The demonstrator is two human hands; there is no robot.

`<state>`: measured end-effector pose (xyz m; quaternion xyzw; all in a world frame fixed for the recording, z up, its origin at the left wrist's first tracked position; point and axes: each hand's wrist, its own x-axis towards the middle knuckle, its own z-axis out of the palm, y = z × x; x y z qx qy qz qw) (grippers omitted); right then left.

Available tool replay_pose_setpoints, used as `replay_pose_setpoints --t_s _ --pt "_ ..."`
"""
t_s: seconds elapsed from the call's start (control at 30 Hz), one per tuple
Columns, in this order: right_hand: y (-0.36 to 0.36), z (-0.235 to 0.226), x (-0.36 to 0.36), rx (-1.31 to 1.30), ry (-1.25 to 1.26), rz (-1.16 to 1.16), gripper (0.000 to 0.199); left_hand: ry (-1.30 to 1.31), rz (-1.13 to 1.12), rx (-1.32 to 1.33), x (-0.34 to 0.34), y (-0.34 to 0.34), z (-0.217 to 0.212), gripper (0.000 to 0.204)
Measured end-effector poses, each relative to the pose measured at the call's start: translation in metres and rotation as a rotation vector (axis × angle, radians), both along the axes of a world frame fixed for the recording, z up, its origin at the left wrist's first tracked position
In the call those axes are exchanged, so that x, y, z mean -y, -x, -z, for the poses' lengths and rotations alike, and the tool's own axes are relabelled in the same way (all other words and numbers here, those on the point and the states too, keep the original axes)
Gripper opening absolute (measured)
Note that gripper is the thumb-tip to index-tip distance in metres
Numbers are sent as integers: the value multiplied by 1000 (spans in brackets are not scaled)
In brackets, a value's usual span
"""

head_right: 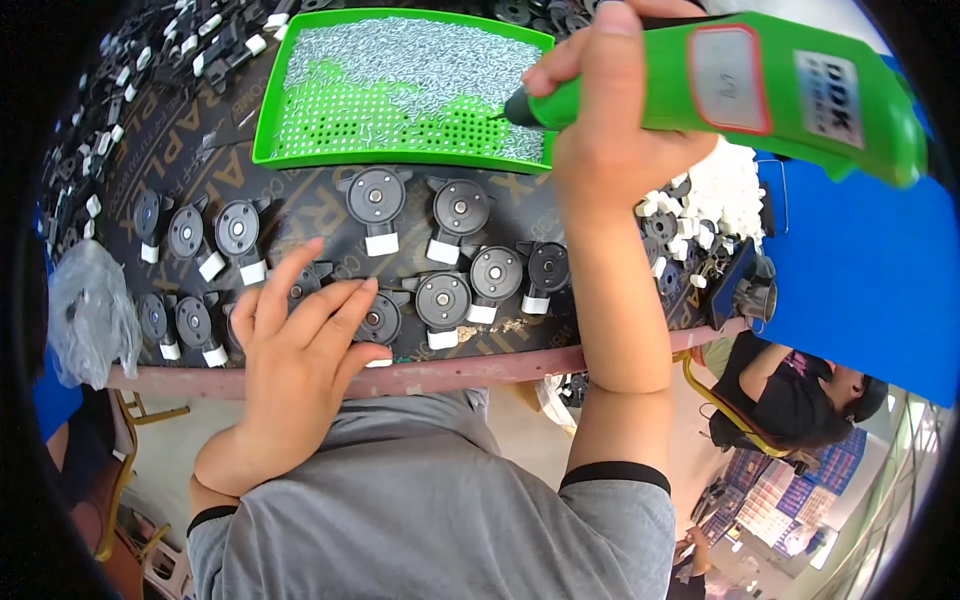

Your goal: Assembling small motors by placing components together and fastening them with an electric screwdriver.

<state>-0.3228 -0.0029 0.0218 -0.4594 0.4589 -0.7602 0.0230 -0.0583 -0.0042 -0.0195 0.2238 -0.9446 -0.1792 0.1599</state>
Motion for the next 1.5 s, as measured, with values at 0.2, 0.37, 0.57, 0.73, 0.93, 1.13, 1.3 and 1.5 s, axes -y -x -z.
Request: replay_pose_setpoints --t_s 0.2,0.37,0.57,0.73,0.93,1.13,1.3,1.5 --pt "7 14 7 -13 -4 -26 19 -44 -24 -76 -11 12 11 49" --pt "12 19 11 -37 -12 34 18 -99 -33 -61 -8 13 11 47" --pt "19 22 12 -37 37 -30 16 -113 -34 -60 -8 15 6 48" --pt "6 11 3 -76 -26 75 15 -134 -47 -71 -6 12 7 48" --pt "-75 -49 -69 -21 -97 -388 20 -185 -53 -111 -6 13 7 49" --pt "-92 -19 -80 -206 -205 -562 24 -202 -68 -137 -4 11 13 51" --pt "-84 -21 -79 -281 -278 -592 26 -195 -66 -164 -6 13 13 53" --pt "-88 -15 -78 -235 -292 -608 26 -178 -48 -170 -9 13 17 50"
